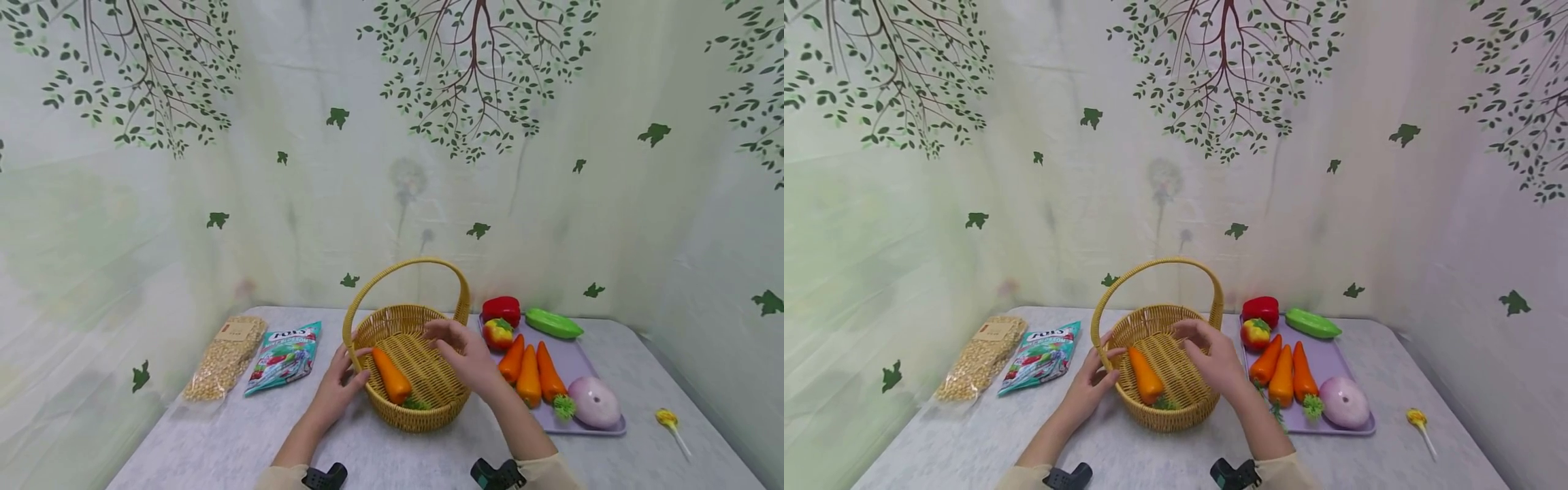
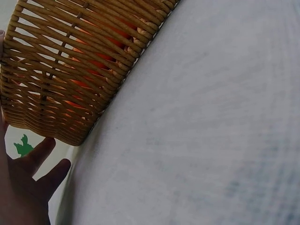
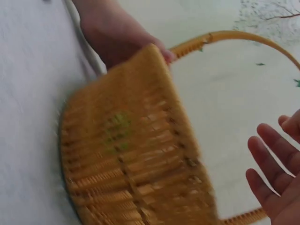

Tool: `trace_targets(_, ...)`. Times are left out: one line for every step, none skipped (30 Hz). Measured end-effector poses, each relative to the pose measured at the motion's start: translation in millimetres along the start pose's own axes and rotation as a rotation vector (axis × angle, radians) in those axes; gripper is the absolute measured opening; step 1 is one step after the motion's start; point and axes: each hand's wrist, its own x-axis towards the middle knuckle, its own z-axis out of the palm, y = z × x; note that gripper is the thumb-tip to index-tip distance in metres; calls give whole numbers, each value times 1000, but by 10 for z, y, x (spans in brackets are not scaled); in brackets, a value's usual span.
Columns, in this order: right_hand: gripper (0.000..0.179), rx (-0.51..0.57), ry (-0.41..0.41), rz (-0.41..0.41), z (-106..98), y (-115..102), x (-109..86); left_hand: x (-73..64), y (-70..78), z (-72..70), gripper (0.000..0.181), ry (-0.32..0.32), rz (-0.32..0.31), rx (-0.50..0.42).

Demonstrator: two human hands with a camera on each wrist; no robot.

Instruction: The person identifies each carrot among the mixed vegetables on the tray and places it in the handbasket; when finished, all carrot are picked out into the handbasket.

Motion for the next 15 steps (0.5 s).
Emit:
trace_targets(29, -18, 10, -2, -72, -5, -21, 3, 0, 3, 43, 2, -1, 4)
trace_targets(30, -45, 19, -10, -144, -1, -42, 4, 1, 5, 44, 6, -2, 7)
trace_targets(30, -66, 30, -16, -216, 13, -62, 4, 2, 6, 44, 8, -6, 8)
trace_targets(29, -78, 46, -9, -287, 27, -85, 4, 2, 6, 45, 11, -15, 8)
trace_targets(30, -85, 64, -10, -354, 48, -107, 6, 1, 7, 45, 14, -14, 8)
trace_targets(30, -88, 76, -7, -419, 75, -130, 8, 4, 6, 46, 16, -18, 7)
trace_targets(29, -94, 89, 6, -480, 108, -152, 10, 7, 5, 47, 18, -18, 6)
trace_targets(29, -98, 100, 14, -538, 141, -171, 13, 10, 2, 47, 22, -20, 4)
trace_targets(29, -103, 115, 34, -590, 174, -187, 17, 11, 2, 48, 26, -21, 2)
trace_targets(29, -110, 129, 57, -637, 206, -200, 21, 13, 2, 48, 29, -21, 2)
trace_targets(30, -123, 140, 77, -679, 235, -211, 23, 14, 3, 49, 34, -19, 3)
trace_targets(31, -141, 147, 109, -720, 264, -221, 24, 16, 1, 48, 39, -24, 2)
trace_targets(31, -160, 157, 137, -757, 292, -226, 24, 12, 4, 49, 44, -20, -1)
trace_targets(32, -172, 166, 154, -792, 318, -232, 23, 10, 5, 49, 49, -26, -2)
trace_targets(33, -183, 173, 179, -827, 344, -240, 20, 12, 5, 48, 50, -33, -3)
